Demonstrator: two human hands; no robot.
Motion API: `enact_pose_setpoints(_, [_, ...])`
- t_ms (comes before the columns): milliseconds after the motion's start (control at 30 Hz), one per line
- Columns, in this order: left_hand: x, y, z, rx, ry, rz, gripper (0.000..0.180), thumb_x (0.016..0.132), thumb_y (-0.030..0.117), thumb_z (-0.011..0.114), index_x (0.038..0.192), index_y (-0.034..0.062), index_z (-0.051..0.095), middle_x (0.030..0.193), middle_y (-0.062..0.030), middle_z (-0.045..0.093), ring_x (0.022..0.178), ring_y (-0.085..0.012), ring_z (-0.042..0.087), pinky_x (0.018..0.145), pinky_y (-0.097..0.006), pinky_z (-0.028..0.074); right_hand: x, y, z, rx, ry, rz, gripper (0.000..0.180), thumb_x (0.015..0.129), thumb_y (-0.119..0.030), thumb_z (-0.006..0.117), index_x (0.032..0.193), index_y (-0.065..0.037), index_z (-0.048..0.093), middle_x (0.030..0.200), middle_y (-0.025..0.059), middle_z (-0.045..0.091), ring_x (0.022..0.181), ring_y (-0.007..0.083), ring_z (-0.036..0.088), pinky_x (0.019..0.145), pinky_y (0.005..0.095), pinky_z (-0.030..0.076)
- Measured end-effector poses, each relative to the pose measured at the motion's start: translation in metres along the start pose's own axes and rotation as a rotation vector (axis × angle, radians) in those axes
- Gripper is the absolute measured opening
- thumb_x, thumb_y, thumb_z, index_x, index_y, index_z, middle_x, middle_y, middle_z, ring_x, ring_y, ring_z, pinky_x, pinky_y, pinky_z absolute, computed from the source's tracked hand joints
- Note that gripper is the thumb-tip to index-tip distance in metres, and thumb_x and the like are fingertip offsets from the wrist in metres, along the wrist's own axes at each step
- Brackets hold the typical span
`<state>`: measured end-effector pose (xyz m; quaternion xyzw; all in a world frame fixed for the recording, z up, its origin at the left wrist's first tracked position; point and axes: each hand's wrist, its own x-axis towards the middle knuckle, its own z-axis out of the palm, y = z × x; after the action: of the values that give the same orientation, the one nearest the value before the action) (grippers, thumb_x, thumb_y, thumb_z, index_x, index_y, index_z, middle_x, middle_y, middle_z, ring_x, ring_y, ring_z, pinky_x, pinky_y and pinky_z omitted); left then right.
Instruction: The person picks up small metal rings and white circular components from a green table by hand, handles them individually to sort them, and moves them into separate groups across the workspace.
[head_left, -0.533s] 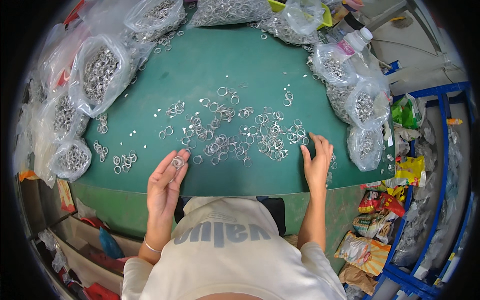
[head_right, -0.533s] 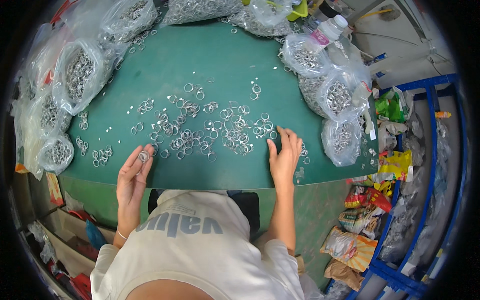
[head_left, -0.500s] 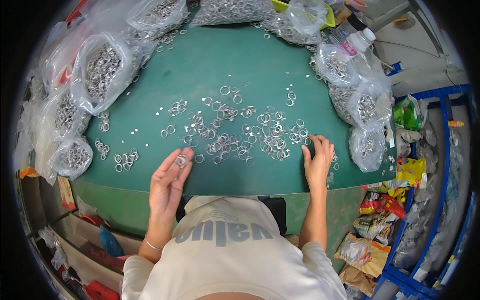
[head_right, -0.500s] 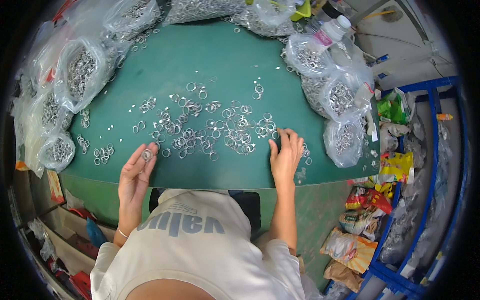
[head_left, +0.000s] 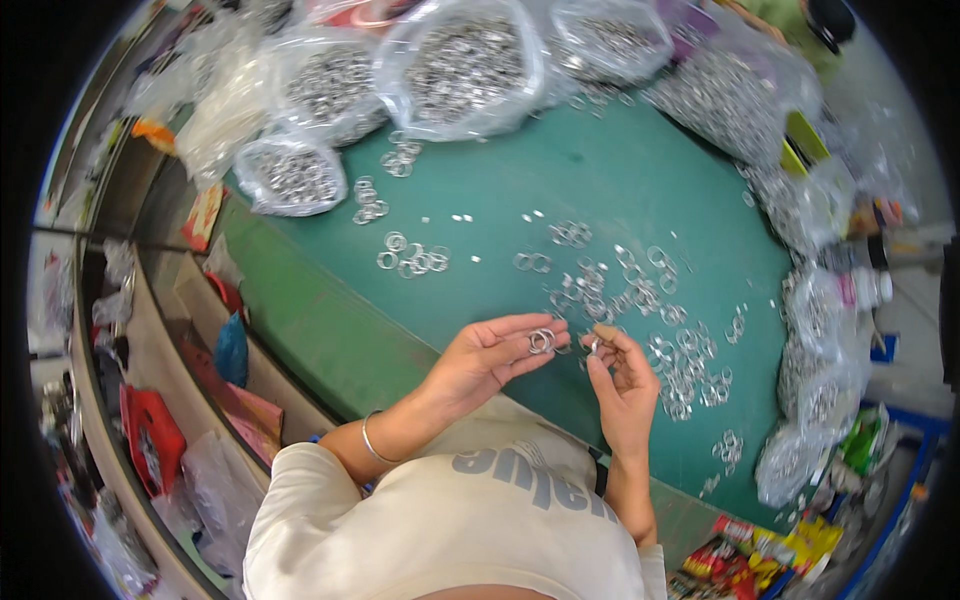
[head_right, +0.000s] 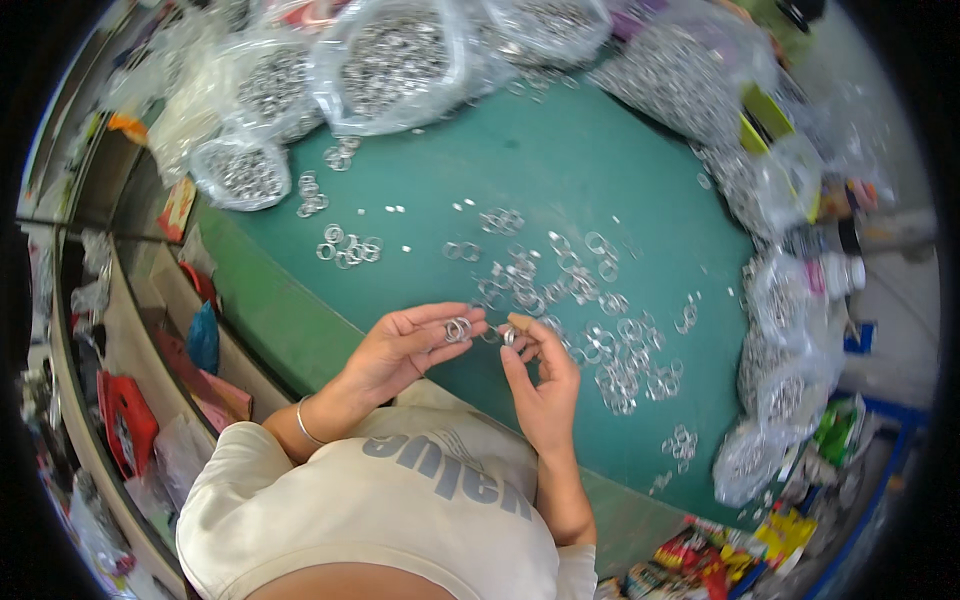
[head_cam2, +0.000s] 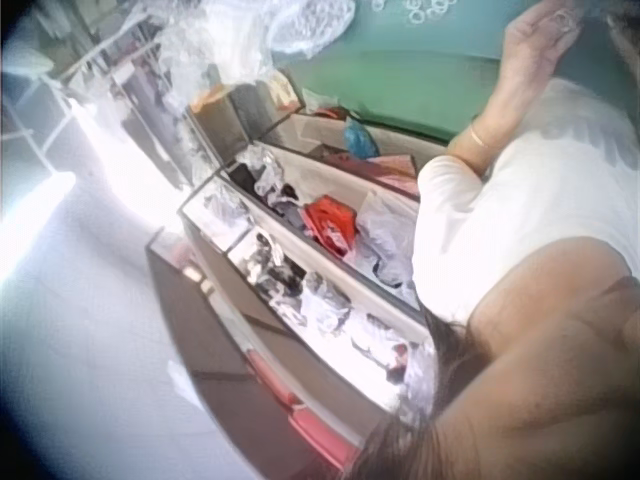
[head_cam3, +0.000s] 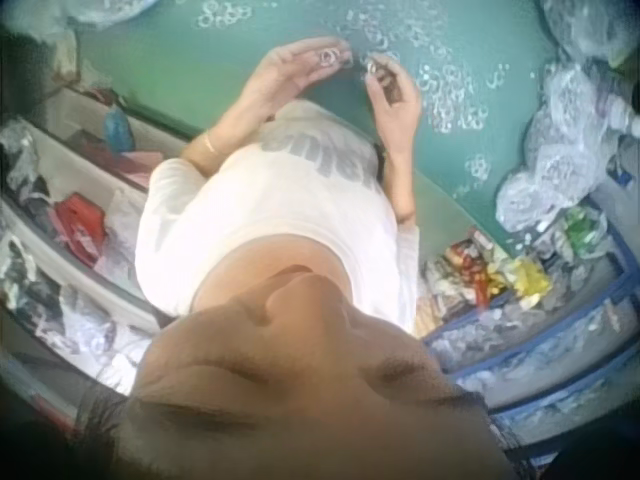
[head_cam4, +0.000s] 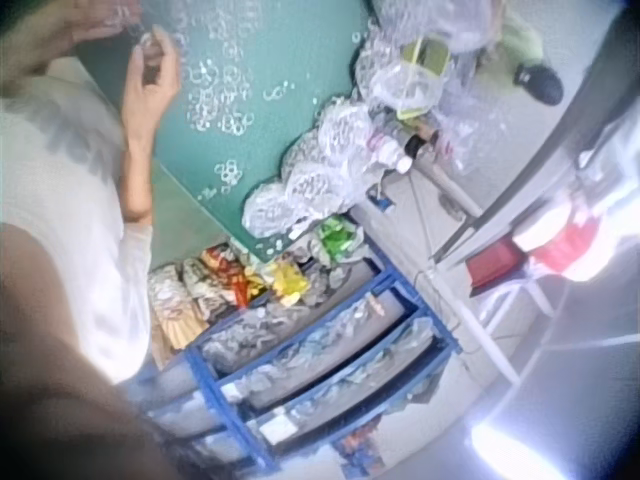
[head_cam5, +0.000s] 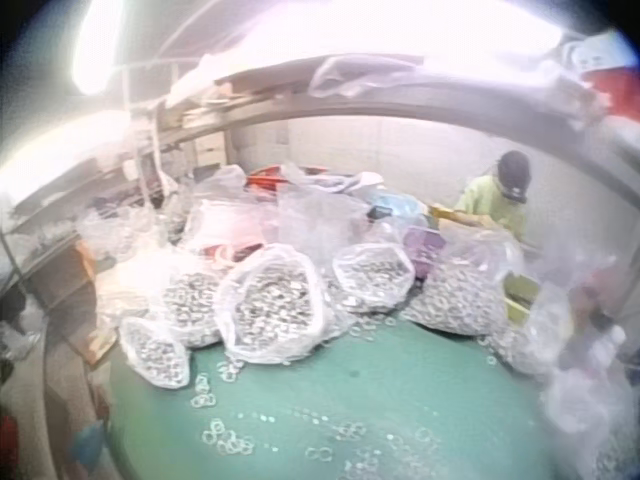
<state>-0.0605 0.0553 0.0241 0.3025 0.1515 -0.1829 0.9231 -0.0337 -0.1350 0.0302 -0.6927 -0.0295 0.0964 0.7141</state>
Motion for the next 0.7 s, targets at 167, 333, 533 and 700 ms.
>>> enact_pose_setpoints(167, [-0.02, 0.023, -0.029, 0.039, 0.118, 0.151, 0.039, 0.094, 0.006, 0.054, 0.13, -0.0066, 0.047, 0.132, -0.0222, 0.051, 0.122, -0.0303, 0.053, 0.103, -0.036, 0.044, 0.03, 0.006, 0.039, -0.048, -0.221, 0.052, 0.032, 0.083, 0.006, 0.062, 0.115, 0.004, 0.06, 0.101, 0.0078, 0.063, 0.082, 0.009, 0.054, 0.073, 0.0229, 0.044])
enact_pose_setpoints(333, [-0.033, 0.048, -0.073, 0.043, 0.38, 0.326, 0.032, 0.092, 0.003, 0.057, 0.123, -0.0071, 0.054, 0.121, -0.0221, 0.059, 0.113, -0.0288, 0.059, 0.096, -0.032, 0.051, 0.073, 0.011, 0.086, -0.226, -0.327, -0.086, 0.027, 0.08, 0.002, 0.066, 0.106, 0.0, 0.062, 0.09, 0.0058, 0.066, 0.071, 0.0105, 0.055, 0.065, 0.0239, 0.044])
enact_pose_setpoints(533, [-0.036, 0.068, -0.098, 0.021, 0.474, 0.476, 0.033, 0.092, 0.003, 0.056, 0.123, -0.0091, 0.052, 0.122, -0.0232, 0.058, 0.113, -0.0295, 0.059, 0.097, -0.032, 0.051, 0.149, 0.031, 0.167, -0.569, -0.493, -0.554, 0.029, 0.078, -0.001, 0.067, 0.106, -0.001, 0.06, 0.092, 0.0117, 0.064, 0.081, 0.0259, 0.059, 0.071, 0.0343, 0.046])
enact_pose_setpoints(700, [-0.038, 0.075, -0.111, -0.039, 0.529, 0.59, 0.034, 0.092, 0.003, 0.056, 0.123, -0.0103, 0.051, 0.123, -0.025, 0.057, 0.113, -0.0302, 0.059, 0.098, -0.033, 0.05, 0.172, 0.051, 0.212, -0.767, -0.577, -0.757, 0.028, 0.078, -0.005, 0.066, 0.105, -0.002, 0.06, 0.102, 0.0116, 0.061, 0.094, 0.0309, 0.056, 0.08, 0.0402, 0.044])
